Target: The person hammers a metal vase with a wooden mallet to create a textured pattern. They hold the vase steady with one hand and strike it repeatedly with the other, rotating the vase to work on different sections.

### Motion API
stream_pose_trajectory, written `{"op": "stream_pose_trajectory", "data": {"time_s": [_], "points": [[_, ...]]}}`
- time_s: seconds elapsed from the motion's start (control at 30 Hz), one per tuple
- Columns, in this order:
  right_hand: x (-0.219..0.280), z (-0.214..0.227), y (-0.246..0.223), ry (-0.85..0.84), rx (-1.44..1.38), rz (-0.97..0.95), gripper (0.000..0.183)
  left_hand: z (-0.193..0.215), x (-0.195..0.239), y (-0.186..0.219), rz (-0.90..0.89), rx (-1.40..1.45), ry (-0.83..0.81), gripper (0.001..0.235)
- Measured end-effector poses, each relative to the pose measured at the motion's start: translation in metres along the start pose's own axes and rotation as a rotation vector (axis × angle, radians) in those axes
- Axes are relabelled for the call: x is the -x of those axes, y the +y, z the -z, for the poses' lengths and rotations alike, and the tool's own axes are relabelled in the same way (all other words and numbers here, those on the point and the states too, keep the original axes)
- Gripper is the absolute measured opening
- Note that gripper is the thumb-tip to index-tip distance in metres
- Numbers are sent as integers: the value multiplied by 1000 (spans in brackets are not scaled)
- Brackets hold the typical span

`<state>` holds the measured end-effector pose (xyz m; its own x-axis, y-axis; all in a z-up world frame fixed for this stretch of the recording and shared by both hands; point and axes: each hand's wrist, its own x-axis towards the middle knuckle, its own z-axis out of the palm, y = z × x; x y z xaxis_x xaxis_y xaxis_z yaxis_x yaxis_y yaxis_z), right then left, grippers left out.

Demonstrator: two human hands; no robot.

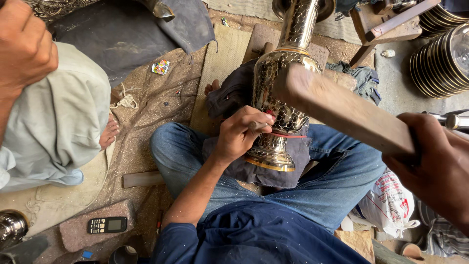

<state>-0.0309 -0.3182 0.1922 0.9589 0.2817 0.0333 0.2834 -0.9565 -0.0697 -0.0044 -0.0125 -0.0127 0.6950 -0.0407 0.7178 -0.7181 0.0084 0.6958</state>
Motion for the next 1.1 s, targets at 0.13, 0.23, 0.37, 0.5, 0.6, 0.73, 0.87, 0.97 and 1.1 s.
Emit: {"op": "stream_pose_trajectory", "data": {"time_s": [0.13,0.23,0.37,0.5,0.6,0.73,0.87,0.97,1.1], "points": [[-18,8,-8,56,248,206,45,0,5,2,-43,-29,-58,33],[-28,17,-18,119,109,296,53,-1,2,-2,-71,-63,-37,36],[-33,12,-39,-3,-41,164,52,0,0,-4,-49,8,-62,33],[-42,12,-43,-27,418,443,39,-1,3,-2,81,-12,-40,18],[-43,8,-41,12,124,454,35,0,7,-3,122,99,-18,30],[-39,4,-35,-76,689,481,46,2,7,-8,99,-11,-79,19],[-32,6,-34,41,158,375,29,6,8,-10,189,88,-115,38],[-30,15,-42,-52,292,245,30,7,2,-6,115,-8,-117,25],[-29,28,-42,70,169,338,30,8,-2,5,131,84,-63,30]]}}
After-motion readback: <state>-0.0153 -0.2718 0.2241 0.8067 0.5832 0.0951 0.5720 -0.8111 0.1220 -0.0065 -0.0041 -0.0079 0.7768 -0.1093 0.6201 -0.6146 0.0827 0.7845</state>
